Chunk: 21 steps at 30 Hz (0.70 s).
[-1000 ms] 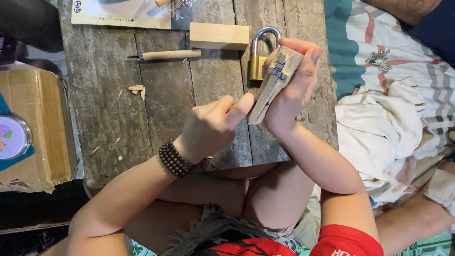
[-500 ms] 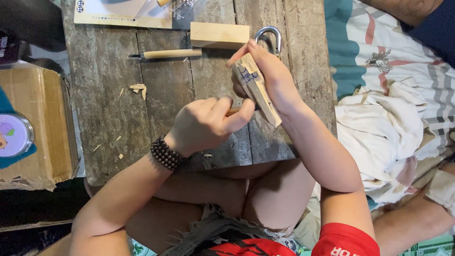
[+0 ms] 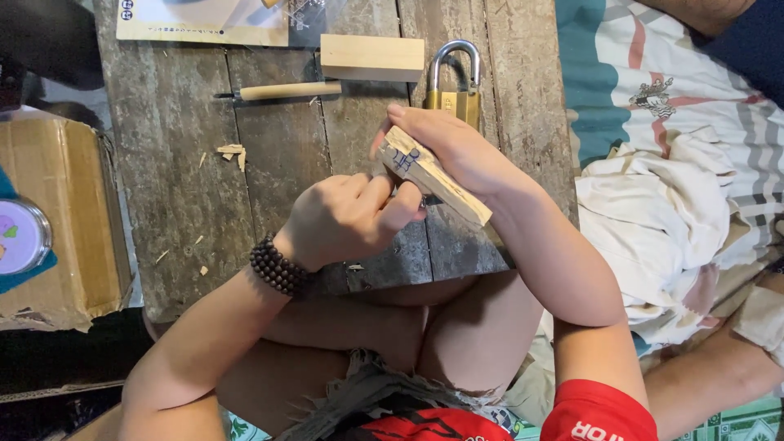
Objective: Refining and carving a small wooden block using a hand chisel on a makeshift wooden workspace.
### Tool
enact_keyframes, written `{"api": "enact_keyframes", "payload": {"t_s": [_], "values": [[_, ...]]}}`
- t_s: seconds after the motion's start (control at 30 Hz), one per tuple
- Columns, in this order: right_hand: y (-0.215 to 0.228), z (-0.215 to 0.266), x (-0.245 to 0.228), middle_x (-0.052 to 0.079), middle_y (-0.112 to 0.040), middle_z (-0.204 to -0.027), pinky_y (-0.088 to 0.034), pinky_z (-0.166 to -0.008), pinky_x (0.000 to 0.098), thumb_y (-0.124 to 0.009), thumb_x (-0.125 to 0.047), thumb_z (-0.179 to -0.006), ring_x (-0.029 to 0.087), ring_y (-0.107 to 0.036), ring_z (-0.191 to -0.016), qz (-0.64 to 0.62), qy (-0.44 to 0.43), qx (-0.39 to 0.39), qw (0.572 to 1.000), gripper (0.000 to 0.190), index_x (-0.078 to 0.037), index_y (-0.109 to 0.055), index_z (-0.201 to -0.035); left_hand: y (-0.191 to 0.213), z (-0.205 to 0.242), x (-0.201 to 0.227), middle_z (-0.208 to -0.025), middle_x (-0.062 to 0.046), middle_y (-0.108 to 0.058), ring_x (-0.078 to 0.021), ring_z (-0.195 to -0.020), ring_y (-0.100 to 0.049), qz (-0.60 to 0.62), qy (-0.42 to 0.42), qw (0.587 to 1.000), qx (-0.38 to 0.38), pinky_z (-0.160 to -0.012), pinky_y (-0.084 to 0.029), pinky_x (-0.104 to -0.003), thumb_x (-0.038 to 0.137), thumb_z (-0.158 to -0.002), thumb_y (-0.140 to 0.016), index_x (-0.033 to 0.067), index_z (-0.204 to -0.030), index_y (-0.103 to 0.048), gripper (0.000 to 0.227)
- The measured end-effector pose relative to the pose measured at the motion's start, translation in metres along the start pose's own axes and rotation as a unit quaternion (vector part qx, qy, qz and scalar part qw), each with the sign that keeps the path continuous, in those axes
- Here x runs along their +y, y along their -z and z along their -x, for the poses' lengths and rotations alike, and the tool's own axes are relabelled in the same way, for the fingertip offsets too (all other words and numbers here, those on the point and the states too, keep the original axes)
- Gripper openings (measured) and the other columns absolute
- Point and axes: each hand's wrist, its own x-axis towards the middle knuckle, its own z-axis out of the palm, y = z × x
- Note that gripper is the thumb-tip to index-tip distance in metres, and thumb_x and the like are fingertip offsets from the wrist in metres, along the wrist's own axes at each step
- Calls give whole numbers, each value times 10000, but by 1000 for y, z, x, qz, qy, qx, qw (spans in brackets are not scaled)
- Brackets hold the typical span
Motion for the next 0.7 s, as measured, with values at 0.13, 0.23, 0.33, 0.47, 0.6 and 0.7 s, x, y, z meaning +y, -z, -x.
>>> {"api": "enact_keyframes", "payload": {"t_s": [0.13,0.23,0.33,0.47,0.6,0.7], "values": [[3,-2,3,71,-637,-598,-482,-414,200,-498,-312,-1077,77,-637,-487,-13,-11,-3,1000,400,-31,-652,-839,-5,5,0,-705,31,-403,-132,-498,-467,3,-7,1000,1,-481,-483,-229,206,-1011,-474,122,-1069,-595,158],[-1,-2,-1,78,-656,-615,-517,-412,207,-511,-309,-1073,80,-665,-495,-35,-25,-4,999,386,-30,-649,-844,-4,3,-1,-699,26,-406,-140,-493,-471,10,-5,1000,3,-479,-487,-240,158,-978,-492,122,-1065,-595,140],[-12,4,-10,77,-661,-633,-531,-416,226,-520,-307,-1067,80,-665,-503,-45,-28,-5,999,375,-32,-642,-842,-3,2,-2,-698,21,-403,-146,-491,-468,9,-5,1000,1,-479,-489,-249,134,-957,-481,118,-1066,-593,157],[-20,6,-19,47,-647,-642,-498,-400,216,-517,-352,-1061,120,-654,-493,-78,-37,2,996,380,-62,-620,-837,-11,2,-8,-686,54,-412,-138,-488,-505,20,27,999,-10,-458,-487,-258,206,-943,-556,148,-1009,-617,107],[-1,-8,-2,59,-586,-881,-454,-495,229,-414,-482,-1008,116,-560,-672,54,29,88,994,494,-77,-675,-1117,13,-19,-10,-671,-29,-599,-159,-459,-531,189,142,972,-17,-445,-424,-318,87,-1022,-606,-2,-971,-559,112],[-5,1,-8,84,-608,-951,-444,-641,233,-440,-337,-1059,124,-568,-784,-5,108,91,990,343,-82,-605,-1217,23,-26,-8,-726,-67,-630,-218,-531,-588,220,182,958,-15,-508,-433,-356,45,-967,-650,6,-958,-575,85]]}}
